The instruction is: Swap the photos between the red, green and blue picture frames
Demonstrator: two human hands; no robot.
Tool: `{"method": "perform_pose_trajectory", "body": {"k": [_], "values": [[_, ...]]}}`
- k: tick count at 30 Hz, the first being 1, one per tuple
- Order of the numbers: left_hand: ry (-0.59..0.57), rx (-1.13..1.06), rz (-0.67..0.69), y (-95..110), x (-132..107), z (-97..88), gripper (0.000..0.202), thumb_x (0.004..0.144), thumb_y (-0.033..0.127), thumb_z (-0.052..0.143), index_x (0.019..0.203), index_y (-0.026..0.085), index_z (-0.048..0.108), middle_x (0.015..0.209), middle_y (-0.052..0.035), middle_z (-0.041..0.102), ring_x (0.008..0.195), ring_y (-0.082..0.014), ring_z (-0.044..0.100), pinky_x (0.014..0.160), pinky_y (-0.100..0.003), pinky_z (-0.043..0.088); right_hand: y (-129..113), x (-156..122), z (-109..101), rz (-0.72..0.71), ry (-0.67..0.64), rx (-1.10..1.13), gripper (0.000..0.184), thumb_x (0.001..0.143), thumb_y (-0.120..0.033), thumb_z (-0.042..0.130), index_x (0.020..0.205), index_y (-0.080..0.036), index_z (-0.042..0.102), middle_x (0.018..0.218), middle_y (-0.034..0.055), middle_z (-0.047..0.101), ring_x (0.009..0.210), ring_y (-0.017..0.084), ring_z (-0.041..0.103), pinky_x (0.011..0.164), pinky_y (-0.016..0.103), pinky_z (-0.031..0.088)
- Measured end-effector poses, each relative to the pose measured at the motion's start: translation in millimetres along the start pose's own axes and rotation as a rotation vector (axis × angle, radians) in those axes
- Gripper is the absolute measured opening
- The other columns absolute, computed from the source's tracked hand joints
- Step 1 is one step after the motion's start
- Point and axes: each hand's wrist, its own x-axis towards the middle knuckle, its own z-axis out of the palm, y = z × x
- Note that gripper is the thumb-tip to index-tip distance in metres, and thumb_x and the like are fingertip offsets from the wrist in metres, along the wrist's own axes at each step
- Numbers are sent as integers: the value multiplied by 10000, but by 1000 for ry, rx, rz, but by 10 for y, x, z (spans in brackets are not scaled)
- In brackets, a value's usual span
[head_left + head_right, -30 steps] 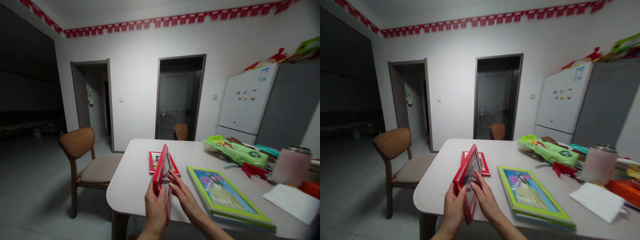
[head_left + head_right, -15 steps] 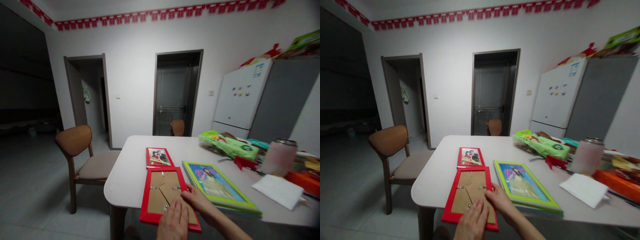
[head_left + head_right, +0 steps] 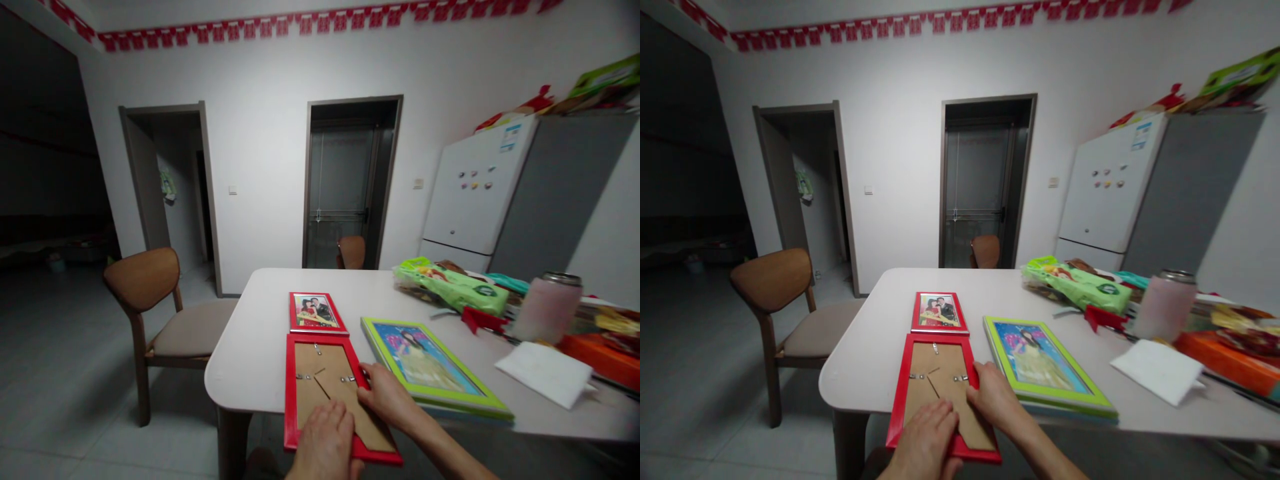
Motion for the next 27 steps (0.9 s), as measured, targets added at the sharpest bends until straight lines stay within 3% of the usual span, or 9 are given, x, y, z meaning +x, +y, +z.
{"method": "perform_pose_trajectory", "body": {"k": [4,10,15,18,20,23,27], "values": [[20,-65,-61,-165,-92,-228,661,580,341,690,1158,153,432,1234,-112,428,1141,-250,362,989,-406,222,-37,33,-4,-106,-31,9,226,624,-158,442,765,-161,619,872,73,543,797,153,523,724,220,369],[-1,-94,-30,-193,-137,-349,520,571,345,706,1025,157,534,1192,-92,471,1098,-234,403,974,-365,249,-96,112,25,-26,-22,-57,221,693,-215,432,737,-171,644,818,68,514,734,152,533,684,235,370],[38,-116,-43,-243,-151,-323,639,543,341,723,1099,154,468,1163,-93,494,1070,-226,428,973,-358,244,-119,95,10,-12,0,-67,261,723,-283,427,856,-189,630,862,73,531,744,161,535,687,257,382],[106,-121,-53,-339,-168,-247,613,482,348,751,1016,167,513,1157,-84,498,1067,-237,428,975,-391,230,-172,-23,-41,-105,14,22,321,716,-313,449,970,-192,603,1011,102,525,936,200,489,824,294,348],[168,-105,-82,-391,-174,-193,544,458,352,757,923,168,543,1159,-83,493,1067,-247,427,967,-413,231,-239,-126,-72,-214,-64,122,298,694,-308,481,938,-208,621,1092,94,497,1014,208,446,879,304,320],[218,-85,-101,-420,-168,-145,429,470,357,745,811,177,555,1091,-62,535,1018,-238,469,952,-430,242,-367,-246,-77,-355,-232,246,226,641,-229,526,828,-236,654,1056,58,515,986,189,463,866,289,340],[196,-88,-94,-423,-142,-134,391,465,362,749,754,178,560,1094,-66,539,1045,-243,457,964,-441,220,-497,-274,-6,-334,-265,326,207,628,-147,497,724,-217,666,1062,62,495,957,171,477,823,274,373]]}}
